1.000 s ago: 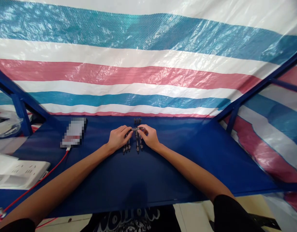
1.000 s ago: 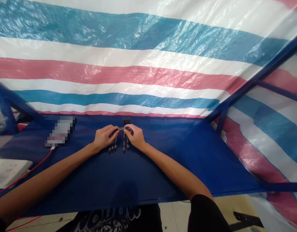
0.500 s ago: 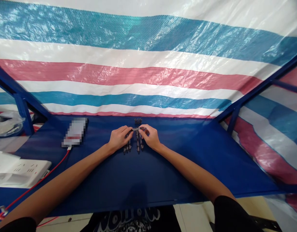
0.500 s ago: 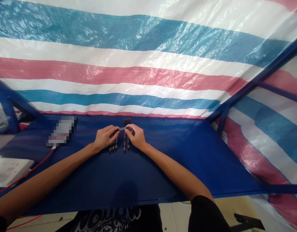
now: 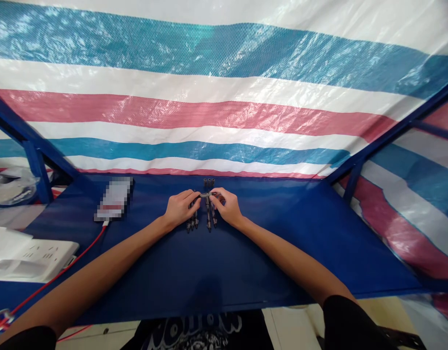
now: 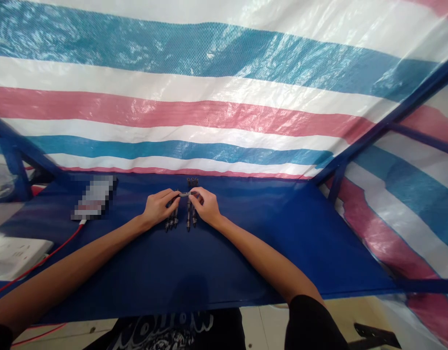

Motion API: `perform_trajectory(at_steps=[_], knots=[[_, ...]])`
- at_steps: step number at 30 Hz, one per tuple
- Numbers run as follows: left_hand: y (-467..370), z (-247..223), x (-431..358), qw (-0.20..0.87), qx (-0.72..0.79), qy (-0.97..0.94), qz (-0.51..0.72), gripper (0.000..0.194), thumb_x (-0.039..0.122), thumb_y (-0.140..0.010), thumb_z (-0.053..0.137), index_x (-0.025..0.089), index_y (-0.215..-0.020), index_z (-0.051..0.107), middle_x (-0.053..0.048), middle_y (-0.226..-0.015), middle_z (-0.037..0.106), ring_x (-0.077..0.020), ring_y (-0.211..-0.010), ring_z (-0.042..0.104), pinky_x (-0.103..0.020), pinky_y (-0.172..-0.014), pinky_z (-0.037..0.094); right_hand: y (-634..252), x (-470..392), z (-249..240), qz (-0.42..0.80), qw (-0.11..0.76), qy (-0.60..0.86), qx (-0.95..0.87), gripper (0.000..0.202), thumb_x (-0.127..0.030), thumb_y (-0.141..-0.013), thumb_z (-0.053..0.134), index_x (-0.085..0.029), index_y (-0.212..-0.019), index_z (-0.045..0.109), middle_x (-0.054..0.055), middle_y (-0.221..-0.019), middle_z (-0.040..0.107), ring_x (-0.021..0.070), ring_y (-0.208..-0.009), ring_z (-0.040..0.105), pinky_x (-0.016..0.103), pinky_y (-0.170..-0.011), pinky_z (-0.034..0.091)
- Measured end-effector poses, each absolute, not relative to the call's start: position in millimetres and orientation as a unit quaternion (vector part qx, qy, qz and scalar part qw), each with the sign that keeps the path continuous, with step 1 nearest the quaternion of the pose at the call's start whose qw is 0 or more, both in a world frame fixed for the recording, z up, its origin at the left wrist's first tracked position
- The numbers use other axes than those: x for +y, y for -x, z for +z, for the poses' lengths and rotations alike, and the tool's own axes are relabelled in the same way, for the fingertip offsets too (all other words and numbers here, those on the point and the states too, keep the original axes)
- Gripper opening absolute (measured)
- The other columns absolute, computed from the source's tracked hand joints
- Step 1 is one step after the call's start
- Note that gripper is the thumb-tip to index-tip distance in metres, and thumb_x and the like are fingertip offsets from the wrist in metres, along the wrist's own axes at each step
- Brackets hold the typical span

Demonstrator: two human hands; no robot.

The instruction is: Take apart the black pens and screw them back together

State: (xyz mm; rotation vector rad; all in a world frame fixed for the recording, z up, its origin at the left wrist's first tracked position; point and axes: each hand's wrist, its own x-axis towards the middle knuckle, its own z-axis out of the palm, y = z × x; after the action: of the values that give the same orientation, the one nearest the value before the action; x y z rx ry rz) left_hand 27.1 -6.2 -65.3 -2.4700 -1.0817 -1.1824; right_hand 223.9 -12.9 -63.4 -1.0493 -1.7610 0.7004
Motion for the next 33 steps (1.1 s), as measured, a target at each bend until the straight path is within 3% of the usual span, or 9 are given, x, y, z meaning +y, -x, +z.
perform_trajectory(at_steps=[27,33], knots=[[-23.8,-69.4,-2.9,0.128,-0.327,0.844,-0.406,0.020,0.028,-0.095,0.051,0.017,-0.097,0.068,-0.004,-0.079,0.070,-0.0120,-0.071,0.064,-0.020,-0.062,0.047,-226.7,-10.5,-67.7,0.272,0.490,0.417,-0.715,0.017,-0.036,-0.086,0.057,-0.020,-0.084,0.060,0.001,-0.067,0.061,0.0146,-0.058,0.057,0.027,-0.059,0.048],[-24.3,-68.8,-2.6,0.114,-0.322,0.838,-0.425,0.020,0.027,-0.095,0.052,0.017,-0.099,0.068,-0.005,-0.083,0.071,-0.0126,-0.076,0.065,-0.021,-0.068,0.048,-226.5,-12.9,-65.6,0.316,0.504,0.383,-0.707,0.021,-0.039,-0.089,0.052,-0.020,-0.095,0.058,-0.001,-0.065,0.059,0.0131,-0.052,0.057,0.026,-0.055,0.047]])
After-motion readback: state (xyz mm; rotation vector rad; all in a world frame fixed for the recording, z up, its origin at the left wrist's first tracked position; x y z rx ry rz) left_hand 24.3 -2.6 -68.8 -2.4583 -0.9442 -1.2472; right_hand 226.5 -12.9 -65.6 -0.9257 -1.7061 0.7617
